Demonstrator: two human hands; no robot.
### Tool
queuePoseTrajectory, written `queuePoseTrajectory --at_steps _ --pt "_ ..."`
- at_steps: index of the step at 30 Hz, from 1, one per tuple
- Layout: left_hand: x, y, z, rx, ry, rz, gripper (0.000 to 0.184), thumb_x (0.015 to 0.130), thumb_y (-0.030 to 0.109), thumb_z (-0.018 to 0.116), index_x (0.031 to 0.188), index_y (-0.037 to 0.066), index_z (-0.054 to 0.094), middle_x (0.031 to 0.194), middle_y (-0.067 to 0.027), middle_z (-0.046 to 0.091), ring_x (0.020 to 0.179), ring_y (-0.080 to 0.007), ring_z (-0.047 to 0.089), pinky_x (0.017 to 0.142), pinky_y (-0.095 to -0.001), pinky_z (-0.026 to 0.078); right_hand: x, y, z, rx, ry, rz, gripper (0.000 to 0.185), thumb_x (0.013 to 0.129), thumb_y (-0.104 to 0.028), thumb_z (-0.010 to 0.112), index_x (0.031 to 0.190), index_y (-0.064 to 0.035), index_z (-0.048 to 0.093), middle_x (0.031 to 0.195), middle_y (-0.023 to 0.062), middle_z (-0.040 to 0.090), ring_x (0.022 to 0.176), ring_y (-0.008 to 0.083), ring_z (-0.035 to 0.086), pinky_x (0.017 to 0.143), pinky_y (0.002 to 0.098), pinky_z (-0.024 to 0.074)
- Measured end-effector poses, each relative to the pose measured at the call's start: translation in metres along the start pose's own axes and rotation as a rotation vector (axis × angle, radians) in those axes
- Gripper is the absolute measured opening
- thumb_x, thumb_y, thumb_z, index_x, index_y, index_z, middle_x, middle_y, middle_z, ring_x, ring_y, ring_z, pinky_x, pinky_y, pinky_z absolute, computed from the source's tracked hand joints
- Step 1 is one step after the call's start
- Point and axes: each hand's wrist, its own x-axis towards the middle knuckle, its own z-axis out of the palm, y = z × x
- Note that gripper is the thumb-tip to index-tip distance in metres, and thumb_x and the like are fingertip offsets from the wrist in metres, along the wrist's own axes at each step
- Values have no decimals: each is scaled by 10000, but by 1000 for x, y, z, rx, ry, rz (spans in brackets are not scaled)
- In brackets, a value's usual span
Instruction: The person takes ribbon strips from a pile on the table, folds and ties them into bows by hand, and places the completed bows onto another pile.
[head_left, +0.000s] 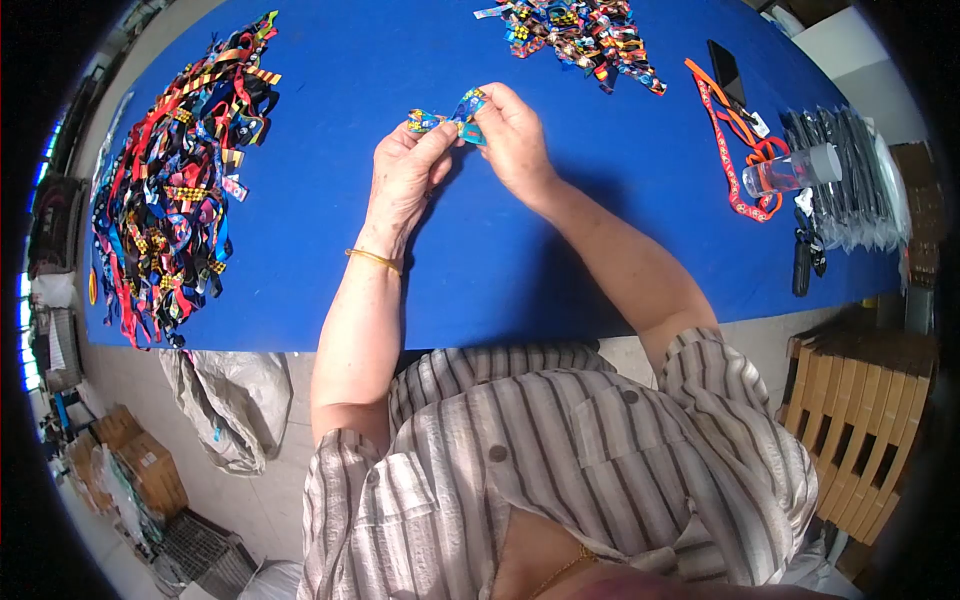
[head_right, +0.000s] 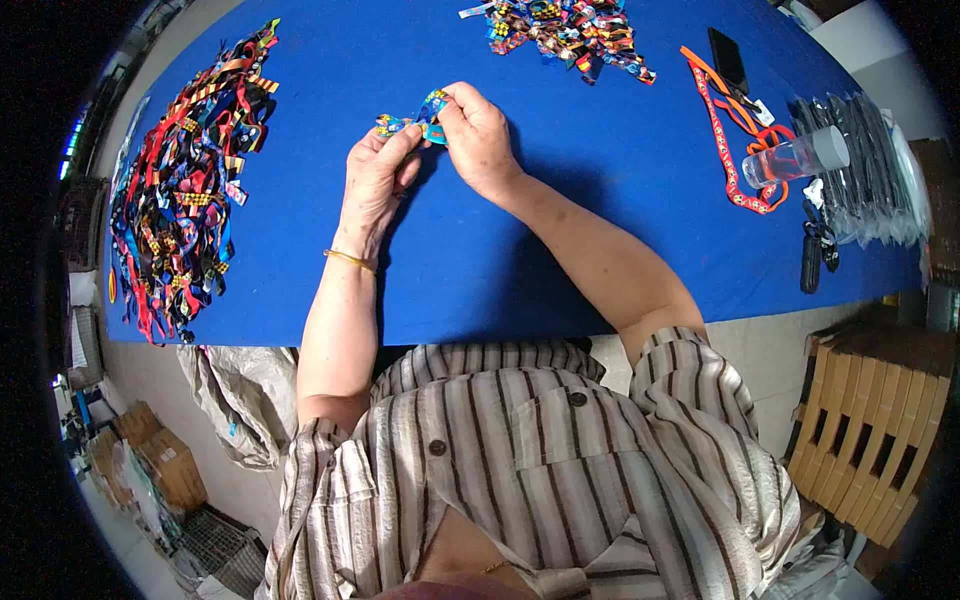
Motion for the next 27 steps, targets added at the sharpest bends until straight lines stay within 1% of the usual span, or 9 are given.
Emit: queuePoseTrajectory --at_steps 1,4,10,13,16,19,22,25,27 --pt "0 0 -1 -5 -3 1 90 955 90 679 967 24 619 816 -17 640 529 -47 432 457 -211 309 0 -3 -1 -6 9 16 141 1032 -105 528 971 -6 608 792 -4 610 742 43 539 636 250 483" --pt "0 -1 -2 -15 -11 8 89 947 82 689 950 31 616 802 -10 632 535 -46 434 460 -209 308 -1 -9 -2 115 -6 51 144 1030 -101 524 963 -13 616 802 -11 612 745 41 537 639 244 484" --pt "1 4 -6 -9 33 38 97 934 76 708 916 54 615 746 9 614 511 -38 428 450 -204 299 11 -31 -18 1 -231 278 163 1023 -152 550 966 -24 633 840 -25 625 746 44 549 659 223 478" --pt "4 1 -13 38 36 33 106 928 84 721 913 64 618 717 27 600 497 -30 418 441 -203 289 14 -18 -20 123 -316 108 184 1009 -214 569 1046 -48 639 896 -14 657 804 45 596 682 201 471" --pt "4 2 -15 69 51 36 118 920 92 736 913 71 620 704 42 588 490 -24 408 433 -203 280 10 -22 -12 178 -301 179 151 972 -151 603 1045 -23 639 935 6 662 873 66 611 765 219 487" --pt "7 -2 -15 86 56 47 126 915 97 745 912 77 620 700 50 580 488 -21 403 431 -201 274 13 -14 -16 134 -284 153 152 957 -128 633 1065 -21 630 970 12 658 889 59 597 755 227 481" --pt "6 -1 -16 84 57 54 131 912 99 748 919 79 619 698 53 574 489 -19 400 433 -198 270 12 -18 -20 39 -326 111 166 971 -157 649 1062 -20 625 967 11 657 868 50 591 721 216 471" --pt "6 -2 -14 99 70 66 143 907 105 756 928 81 617 695 56 568 493 -17 398 435 -198 267 11 -16 -15 101 -307 31 172 971 -181 672 1034 -27 628 921 2 654 828 37 583 672 202 455" --pt "6 -1 -14 130 74 68 155 902 112 762 937 84 614 692 59 562 496 -15 398 434 -199 265 7 -22 -11 95 -283 70 146 972 -168 673 999 -31 628 888 -4 649 812 35 583 664 198 453"
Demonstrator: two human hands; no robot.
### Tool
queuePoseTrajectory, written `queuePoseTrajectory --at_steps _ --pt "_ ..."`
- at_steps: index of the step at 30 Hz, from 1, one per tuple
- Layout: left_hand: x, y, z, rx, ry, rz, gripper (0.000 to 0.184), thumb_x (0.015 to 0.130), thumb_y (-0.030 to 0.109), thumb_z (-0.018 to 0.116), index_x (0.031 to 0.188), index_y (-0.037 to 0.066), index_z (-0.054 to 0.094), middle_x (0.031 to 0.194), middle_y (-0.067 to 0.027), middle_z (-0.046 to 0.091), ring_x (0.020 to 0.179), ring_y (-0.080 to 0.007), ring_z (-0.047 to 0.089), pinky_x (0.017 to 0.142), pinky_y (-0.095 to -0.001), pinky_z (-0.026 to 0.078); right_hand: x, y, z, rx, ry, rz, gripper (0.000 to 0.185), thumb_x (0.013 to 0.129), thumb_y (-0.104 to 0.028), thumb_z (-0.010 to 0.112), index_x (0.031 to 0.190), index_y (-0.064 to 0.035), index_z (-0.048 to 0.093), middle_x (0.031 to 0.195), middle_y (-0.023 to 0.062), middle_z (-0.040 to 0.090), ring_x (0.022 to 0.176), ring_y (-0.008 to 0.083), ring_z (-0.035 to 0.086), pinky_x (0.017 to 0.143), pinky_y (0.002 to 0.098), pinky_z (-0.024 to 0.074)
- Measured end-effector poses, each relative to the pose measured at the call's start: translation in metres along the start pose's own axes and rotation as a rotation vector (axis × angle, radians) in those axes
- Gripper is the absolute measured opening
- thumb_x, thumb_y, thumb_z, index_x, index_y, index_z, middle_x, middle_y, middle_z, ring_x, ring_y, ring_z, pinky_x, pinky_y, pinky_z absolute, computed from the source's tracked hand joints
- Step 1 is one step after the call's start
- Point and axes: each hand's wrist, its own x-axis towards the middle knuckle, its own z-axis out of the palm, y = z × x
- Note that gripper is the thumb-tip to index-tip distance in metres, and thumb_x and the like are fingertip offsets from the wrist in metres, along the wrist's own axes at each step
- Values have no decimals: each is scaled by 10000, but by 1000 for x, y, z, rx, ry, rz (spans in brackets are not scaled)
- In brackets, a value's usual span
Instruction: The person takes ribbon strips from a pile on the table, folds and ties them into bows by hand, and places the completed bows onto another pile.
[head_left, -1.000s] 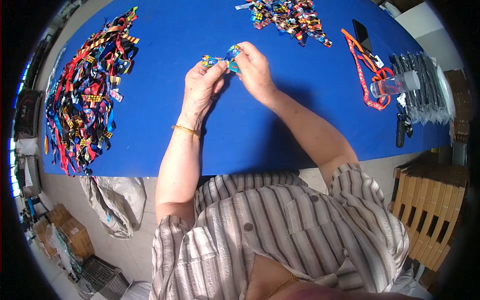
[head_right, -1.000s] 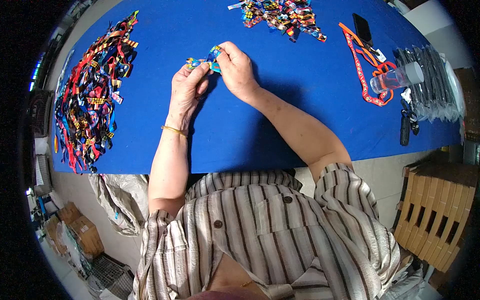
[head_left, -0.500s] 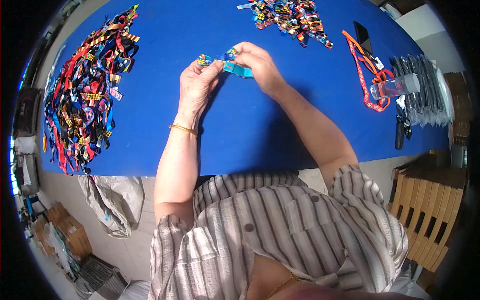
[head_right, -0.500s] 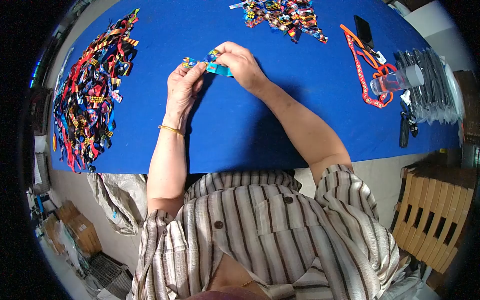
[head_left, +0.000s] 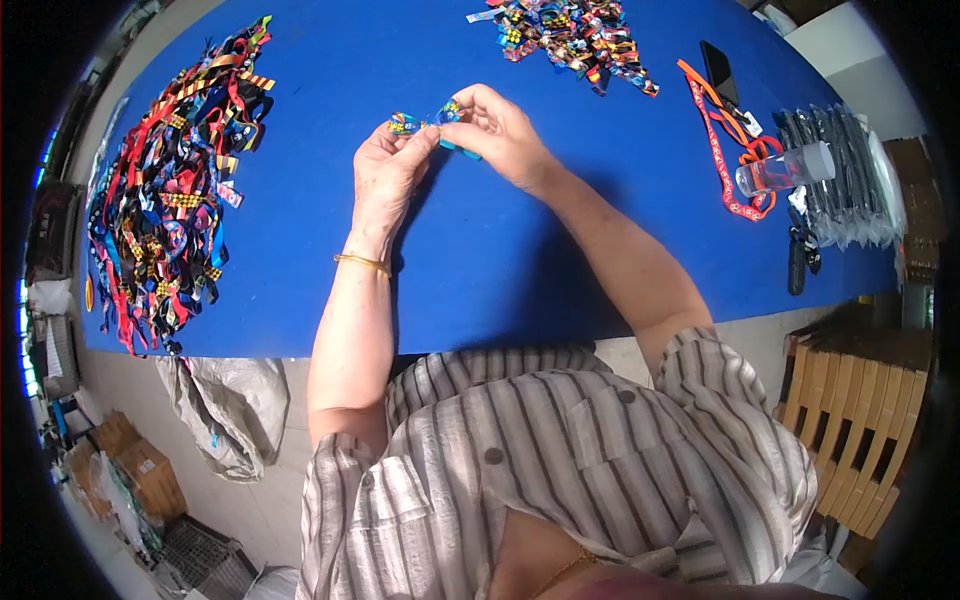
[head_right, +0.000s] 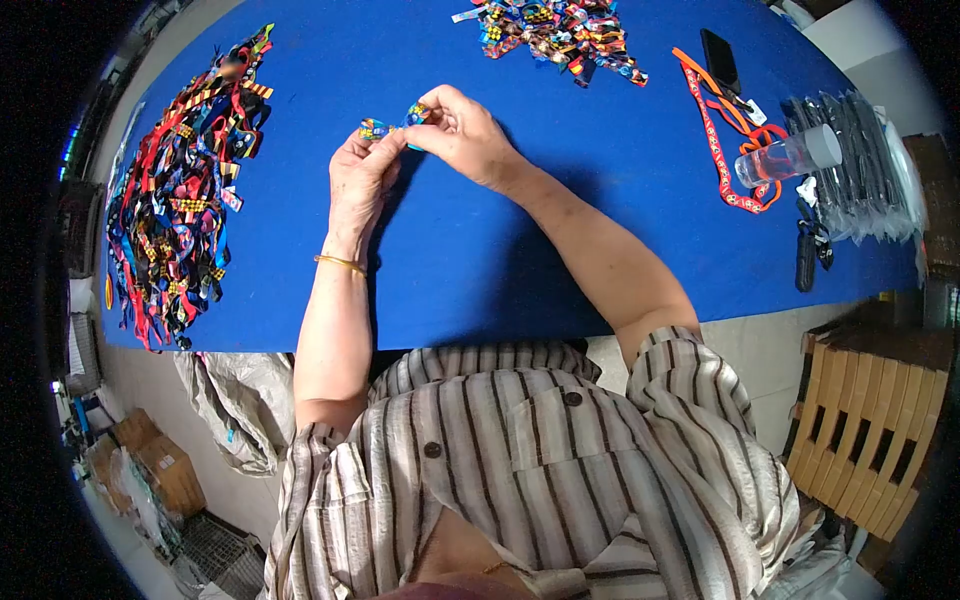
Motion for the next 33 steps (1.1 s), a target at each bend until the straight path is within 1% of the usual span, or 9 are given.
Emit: queuePoseTrajectory --at_steps 3,6,9,12,17,20,23,27,33 --pt "-1 1 3 -27 15 6 164 901 129 767 947 92 614 678 65 547 488 -15 380 432 -206 252 3 2 1 -18 55 31 117 976 -144 669 970 -36 625 859 -10 645 784 30 581 644 194 452" --pt "-3 4 2 81 62 -12 167 909 126 757 966 66 612 735 37 592 574 -30 480 502 -199 367 6 5 3 -50 160 -30 138 930 -127 710 890 -25 626 759 -26 628 683 16 549 592 217 465" --pt "0 -2 12 195 271 283 172 926 132 744 1002 29 628 852 2 653 740 -55 579 664 -216 483 5 -5 4 -171 235 -99 143 921 -120 713 870 -23 621 721 -20 625 657 11 545 567 225 466" --pt "-7 2 9 444 270 376 185 941 134 730 1056 11 653 986 -17 687 896 -79 619 814 -246 514 4 -10 7 -262 266 -134 152 912 -120 719 861 -16 621 701 -7 624 644 15 548 553 234 469" --pt "-13 4 16 287 64 271 232 984 156 675 1160 5 668 1054 -29 690 946 -90 625 857 -266 514 2 -6 11 -352 189 -208 148 922 -136 717 917 0 656 763 16 649 644 45 564 569 245 479" --pt "-12 5 11 172 17 216 231 975 144 679 1141 -14 657 996 -51 702 919 -99 648 839 -259 537 5 -8 7 -397 124 -350 160 953 -154 696 957 4 675 812 18 661 675 52 586 607 235 494" --pt "-8 5 7 35 25 180 182 972 122 678 1094 -11 658 979 -67 705 871 -120 672 802 -263 553 1 -23 15 -85 93 -142 164 976 -170 677 977 -5 672 828 12 664 719 50 603 653 224 507" --pt "-2 5 0 -194 16 99 118 967 108 681 991 -4 651 919 -75 703 765 -140 679 720 -276 563 7 -19 3 -108 216 -116 166 977 -176 678 1037 -22 657 864 18 668 763 65 621 681 232 520" --pt "-1 3 -4 -230 -54 22 151 985 128 658 1035 -12 638 929 -75 697 775 -145 683 710 -279 579 8 -27 -5 -13 175 24 215 939 -192 730 1040 -19 652 890 23 673 804 75 611 722 232 512"
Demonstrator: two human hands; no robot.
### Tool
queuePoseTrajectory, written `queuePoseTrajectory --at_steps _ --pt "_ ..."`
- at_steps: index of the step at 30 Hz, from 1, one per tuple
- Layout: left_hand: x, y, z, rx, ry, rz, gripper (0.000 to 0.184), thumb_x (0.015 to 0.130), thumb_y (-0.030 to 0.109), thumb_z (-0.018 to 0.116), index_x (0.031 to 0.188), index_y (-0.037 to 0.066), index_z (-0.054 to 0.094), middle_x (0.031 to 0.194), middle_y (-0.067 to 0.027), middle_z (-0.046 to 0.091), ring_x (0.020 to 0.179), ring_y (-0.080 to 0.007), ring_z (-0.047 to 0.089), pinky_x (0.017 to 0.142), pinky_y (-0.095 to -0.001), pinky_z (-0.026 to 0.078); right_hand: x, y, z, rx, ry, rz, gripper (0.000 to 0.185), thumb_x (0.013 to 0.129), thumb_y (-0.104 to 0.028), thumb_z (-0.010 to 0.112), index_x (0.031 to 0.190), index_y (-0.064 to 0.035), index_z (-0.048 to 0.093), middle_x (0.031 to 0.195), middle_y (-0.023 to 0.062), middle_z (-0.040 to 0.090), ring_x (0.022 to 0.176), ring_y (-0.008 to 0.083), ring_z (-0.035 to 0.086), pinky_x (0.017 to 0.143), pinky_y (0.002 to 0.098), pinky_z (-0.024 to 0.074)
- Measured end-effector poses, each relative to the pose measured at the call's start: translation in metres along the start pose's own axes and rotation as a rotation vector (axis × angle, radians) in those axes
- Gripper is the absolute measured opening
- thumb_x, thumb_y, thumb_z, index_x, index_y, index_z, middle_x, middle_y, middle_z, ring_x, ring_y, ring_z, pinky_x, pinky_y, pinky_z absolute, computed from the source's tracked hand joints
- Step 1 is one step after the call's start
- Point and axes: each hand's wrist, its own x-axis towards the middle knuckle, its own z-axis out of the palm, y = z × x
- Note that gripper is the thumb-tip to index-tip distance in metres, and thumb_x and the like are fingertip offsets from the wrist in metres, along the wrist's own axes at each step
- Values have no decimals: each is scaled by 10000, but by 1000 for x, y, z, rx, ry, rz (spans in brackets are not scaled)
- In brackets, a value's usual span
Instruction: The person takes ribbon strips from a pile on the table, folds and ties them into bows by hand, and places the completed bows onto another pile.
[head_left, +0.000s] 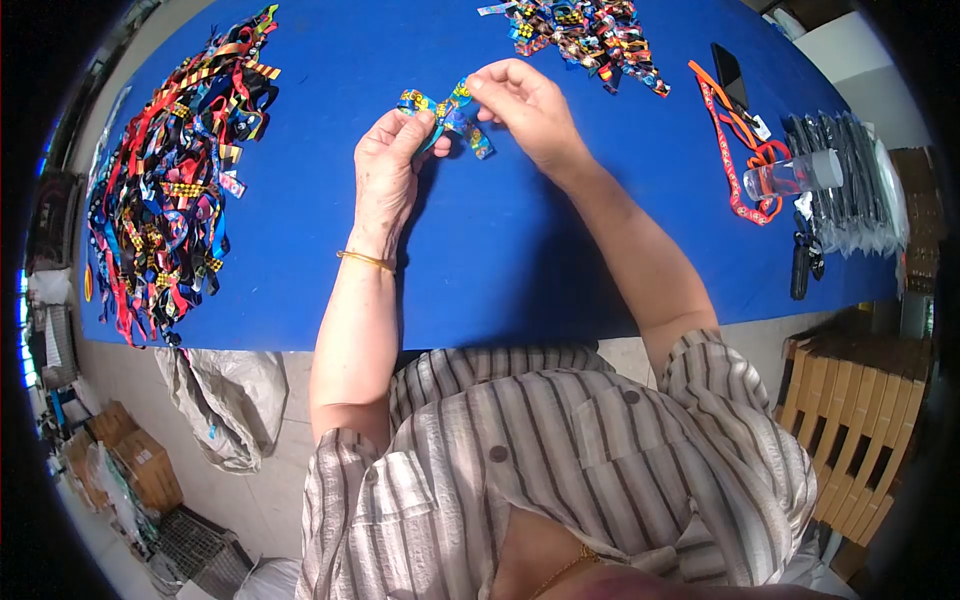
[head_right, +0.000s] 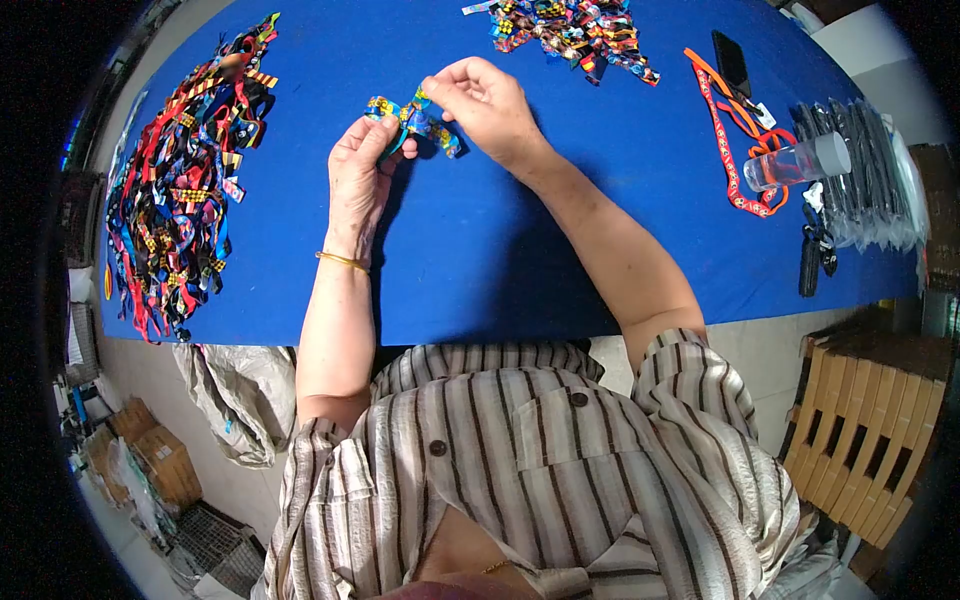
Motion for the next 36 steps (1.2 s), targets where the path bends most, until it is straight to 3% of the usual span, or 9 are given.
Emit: queuePoseTrajectory --at_steps 5,12,14,17,18,24,27,30,36 --pt "2 -1 4 12 5 -3 175 986 130 658 1069 -21 628 932 -71 696 766 -142 677 712 -276 572 2 10 -1 -43 -26 52 222 941 -209 733 1006 -7 668 865 25 684 759 75 613 682 240 524" --pt "-1 -3 6 102 -39 -24 210 961 109 690 1115 -28 651 898 -59 696 706 -119 641 651 -242 527 5 20 -3 -41 -39 -29 216 947 -203 719 999 3 680 896 47 710 798 89 646 718 246 540" --pt "-1 -2 7 116 -45 -65 206 936 113 725 1079 -22 662 872 -55 691 680 -103 621 628 -240 519 9 28 -4 -19 -1 -147 202 942 -194 717 991 1 694 902 49 718 813 93 654 734 248 541" --pt "-2 -4 4 151 -97 -99 184 920 111 745 1033 -13 669 826 -42 679 655 -90 600 605 -234 502 2 1 -4 -263 -143 -42 195 915 -192 735 966 -5 723 896 51 726 833 90 659 752 257 540" --pt "-2 -5 4 166 -125 -108 174 919 109 746 1020 -10 669 809 -36 675 649 -87 595 599 -231 495 4 5 -4 -290 -166 -112 193 889 -199 755 942 -14 745 879 50 730 819 84 656 751 268 538" --pt "-4 -3 8 157 -149 -158 134 920 104 743 949 9 654 770 -30 655 639 -89 590 594 -225 477 4 6 -8 -392 -218 -34 175 952 -191 699 1010 -27 719 855 5 702 805 57 620 736 240 515" --pt "-4 -5 6 141 -168 -162 137 922 110 742 943 10 652 771 -34 654 638 -92 590 597 -228 478 3 11 -4 -292 -156 -28 191 889 -180 746 939 3 720 841 47 720 775 82 651 700 257 543" --pt "-5 -3 9 167 -181 -172 141 922 117 743 926 14 646 765 -33 653 640 -97 593 599 -230 479 0 11 -4 -277 -173 -10 157 963 -174 683 974 -19 701 832 8 693 763 55 619 697 236 518" --pt "-5 -4 9 210 -197 -180 155 921 121 744 880 32 625 744 -36 648 627 -100 594 593 -230 476 1 25 -3 -249 -145 24 158 970 -158 667 996 -4 686 858 31 702 776 68 641 704 252 539"
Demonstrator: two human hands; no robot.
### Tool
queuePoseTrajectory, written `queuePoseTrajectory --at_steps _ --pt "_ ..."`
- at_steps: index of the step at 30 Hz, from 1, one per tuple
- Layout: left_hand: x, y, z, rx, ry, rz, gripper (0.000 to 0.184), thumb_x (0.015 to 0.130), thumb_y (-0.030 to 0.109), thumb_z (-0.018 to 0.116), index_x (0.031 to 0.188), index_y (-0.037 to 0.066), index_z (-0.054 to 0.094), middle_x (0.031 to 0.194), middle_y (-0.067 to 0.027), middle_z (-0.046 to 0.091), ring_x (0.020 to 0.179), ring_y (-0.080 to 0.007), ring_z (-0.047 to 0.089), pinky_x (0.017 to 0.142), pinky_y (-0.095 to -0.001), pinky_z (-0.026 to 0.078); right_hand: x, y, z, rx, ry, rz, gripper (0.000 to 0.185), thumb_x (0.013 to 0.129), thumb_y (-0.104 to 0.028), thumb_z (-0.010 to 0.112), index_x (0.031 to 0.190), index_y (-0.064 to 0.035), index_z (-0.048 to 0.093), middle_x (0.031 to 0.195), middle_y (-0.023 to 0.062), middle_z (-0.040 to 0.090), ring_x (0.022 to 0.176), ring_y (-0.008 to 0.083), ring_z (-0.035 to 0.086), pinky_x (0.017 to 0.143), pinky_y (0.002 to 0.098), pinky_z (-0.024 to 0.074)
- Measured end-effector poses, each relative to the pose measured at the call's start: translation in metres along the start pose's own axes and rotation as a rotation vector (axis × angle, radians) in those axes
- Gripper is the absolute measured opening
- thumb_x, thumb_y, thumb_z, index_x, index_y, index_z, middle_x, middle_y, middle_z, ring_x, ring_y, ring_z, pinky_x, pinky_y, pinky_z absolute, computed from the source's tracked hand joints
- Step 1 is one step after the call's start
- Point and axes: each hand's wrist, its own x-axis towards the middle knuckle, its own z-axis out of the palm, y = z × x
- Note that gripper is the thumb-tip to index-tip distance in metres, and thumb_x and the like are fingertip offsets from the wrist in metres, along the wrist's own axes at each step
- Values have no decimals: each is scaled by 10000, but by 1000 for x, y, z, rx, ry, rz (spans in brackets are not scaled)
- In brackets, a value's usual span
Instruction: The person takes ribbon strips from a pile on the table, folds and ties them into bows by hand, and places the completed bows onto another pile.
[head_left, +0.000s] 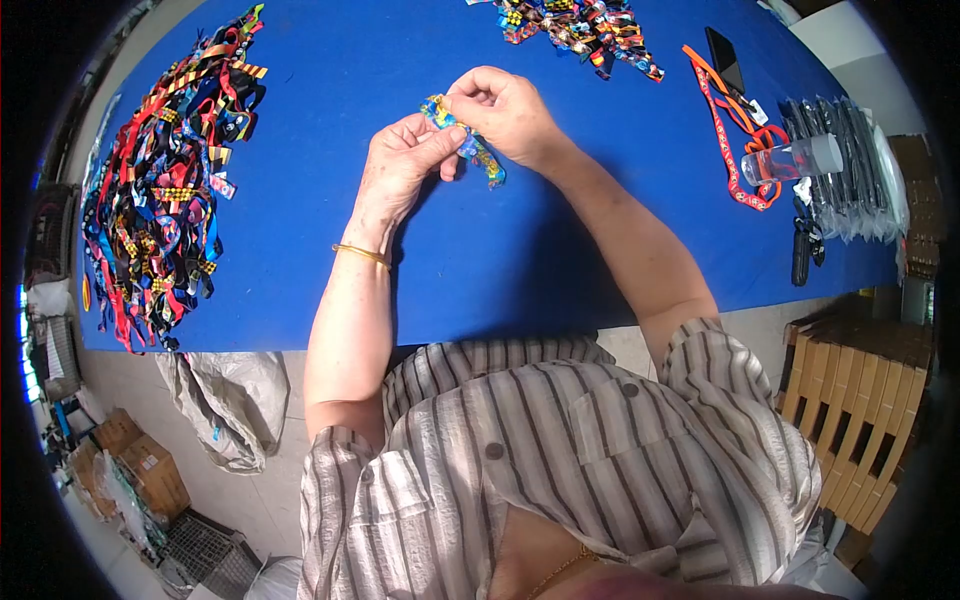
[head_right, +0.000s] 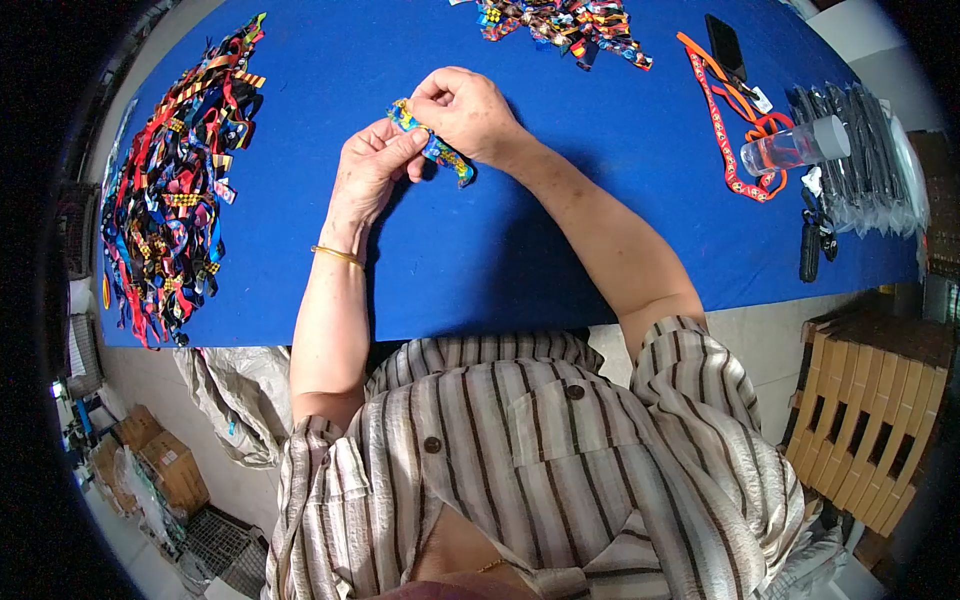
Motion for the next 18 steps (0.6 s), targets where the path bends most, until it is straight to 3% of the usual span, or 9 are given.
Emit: queuePoseTrajectory --at_steps 9,18 --pt "3 -7 -5 63 104 56 146 950 174 718 901 56 647 704 -27 659 600 -93 588 560 -218 454 7 3 -8 68 -107 102 205 976 -201 679 1014 0 675 892 37 698 843 72 637 760 243 523" --pt "5 -1 -8 -13 134 -11 194 1035 150 559 1129 -16 597 764 -83 682 663 -133 656 624 -261 540 7 6 -9 16 -123 210 256 956 -221 712 1060 -6 620 851 47 688 733 92 632 620 265 508"
